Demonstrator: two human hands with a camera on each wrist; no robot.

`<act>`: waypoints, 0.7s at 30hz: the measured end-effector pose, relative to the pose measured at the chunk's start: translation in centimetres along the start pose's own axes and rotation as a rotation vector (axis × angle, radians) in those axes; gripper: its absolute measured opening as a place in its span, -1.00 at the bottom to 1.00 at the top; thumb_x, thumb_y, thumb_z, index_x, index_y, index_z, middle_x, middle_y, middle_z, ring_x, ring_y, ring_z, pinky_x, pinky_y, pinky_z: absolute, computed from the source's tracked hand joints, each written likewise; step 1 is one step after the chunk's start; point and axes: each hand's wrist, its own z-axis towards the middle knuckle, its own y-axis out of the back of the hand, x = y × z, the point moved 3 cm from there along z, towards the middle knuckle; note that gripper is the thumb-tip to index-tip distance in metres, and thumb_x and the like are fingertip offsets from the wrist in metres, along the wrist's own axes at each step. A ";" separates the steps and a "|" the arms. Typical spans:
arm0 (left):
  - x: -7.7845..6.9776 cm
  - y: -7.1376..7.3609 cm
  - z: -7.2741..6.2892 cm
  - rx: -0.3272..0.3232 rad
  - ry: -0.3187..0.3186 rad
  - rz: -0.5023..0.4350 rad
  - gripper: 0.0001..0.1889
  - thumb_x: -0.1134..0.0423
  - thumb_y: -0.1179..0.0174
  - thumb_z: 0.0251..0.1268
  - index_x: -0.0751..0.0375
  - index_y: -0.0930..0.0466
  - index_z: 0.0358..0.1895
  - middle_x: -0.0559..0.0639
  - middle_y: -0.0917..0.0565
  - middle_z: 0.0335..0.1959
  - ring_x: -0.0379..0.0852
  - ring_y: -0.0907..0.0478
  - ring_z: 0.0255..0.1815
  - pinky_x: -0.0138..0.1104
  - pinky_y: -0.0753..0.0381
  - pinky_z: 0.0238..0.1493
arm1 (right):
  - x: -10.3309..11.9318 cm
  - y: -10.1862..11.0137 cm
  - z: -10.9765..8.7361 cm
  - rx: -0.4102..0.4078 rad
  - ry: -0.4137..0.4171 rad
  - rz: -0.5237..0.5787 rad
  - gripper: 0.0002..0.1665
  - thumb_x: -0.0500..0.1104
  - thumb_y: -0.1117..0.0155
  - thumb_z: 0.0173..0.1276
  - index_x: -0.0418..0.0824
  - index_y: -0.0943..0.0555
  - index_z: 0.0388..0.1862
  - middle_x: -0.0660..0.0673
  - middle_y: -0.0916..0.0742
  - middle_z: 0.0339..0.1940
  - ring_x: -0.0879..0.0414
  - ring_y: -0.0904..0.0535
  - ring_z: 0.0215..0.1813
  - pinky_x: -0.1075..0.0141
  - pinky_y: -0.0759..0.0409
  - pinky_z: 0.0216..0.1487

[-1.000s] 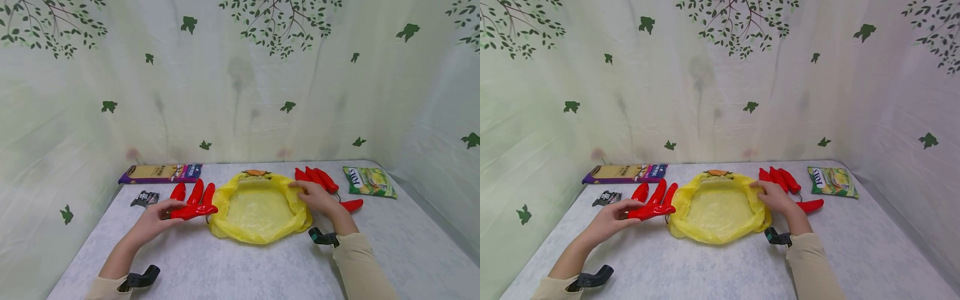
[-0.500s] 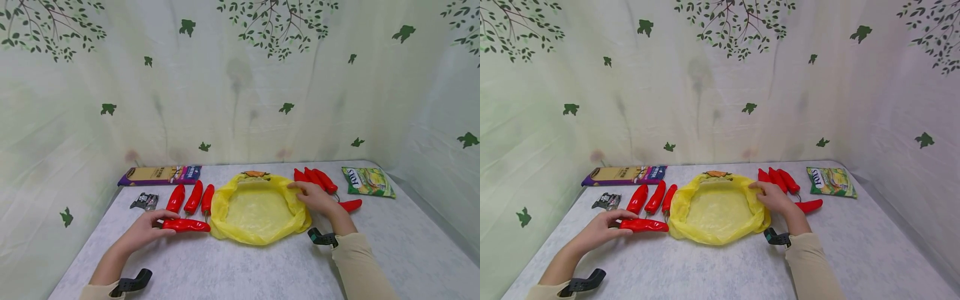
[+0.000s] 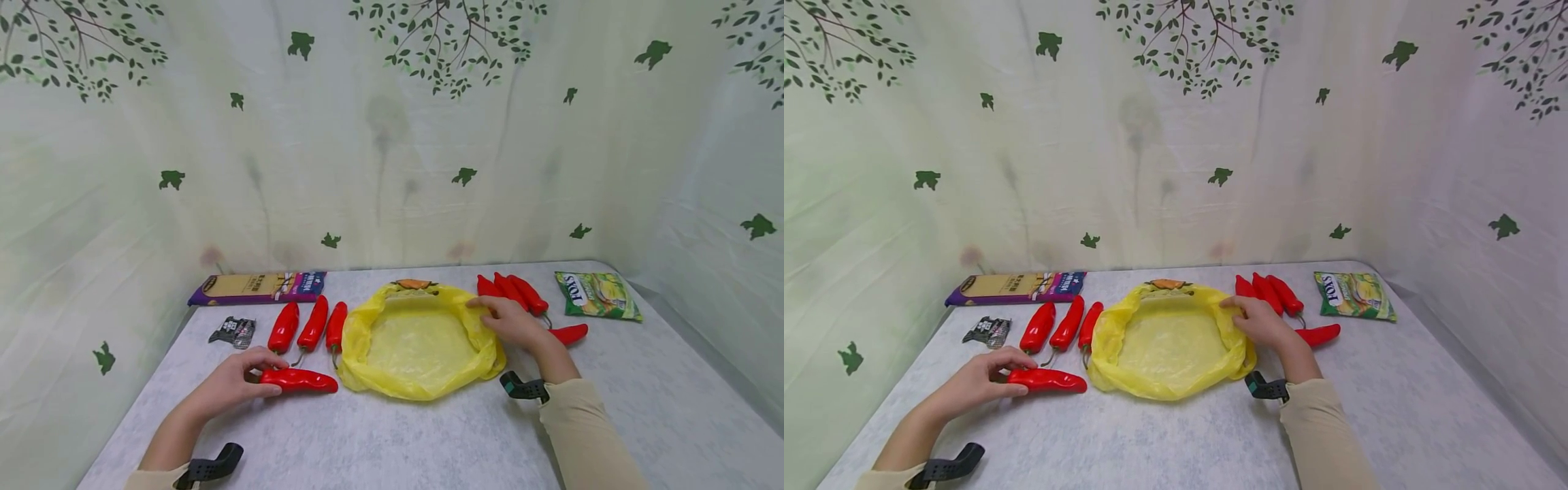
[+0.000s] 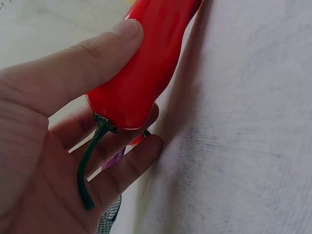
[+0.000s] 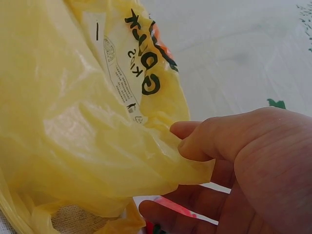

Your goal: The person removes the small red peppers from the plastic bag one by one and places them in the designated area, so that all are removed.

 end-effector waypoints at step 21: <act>-0.1 0.0 -0.1 -0.061 -0.002 0.080 -0.57 0.01 -0.46 0.11 0.02 -0.68 0.05 -0.01 -0.69 -0.01 -0.08 -0.57 0.01 -0.45 -0.60 -0.13 | 0.0 0.0 0.2 -0.014 0.012 -0.021 -0.54 -0.21 -0.14 0.46 0.01 -0.55 0.31 -0.19 -0.57 0.36 -0.09 -0.46 0.24 0.00 -0.62 0.25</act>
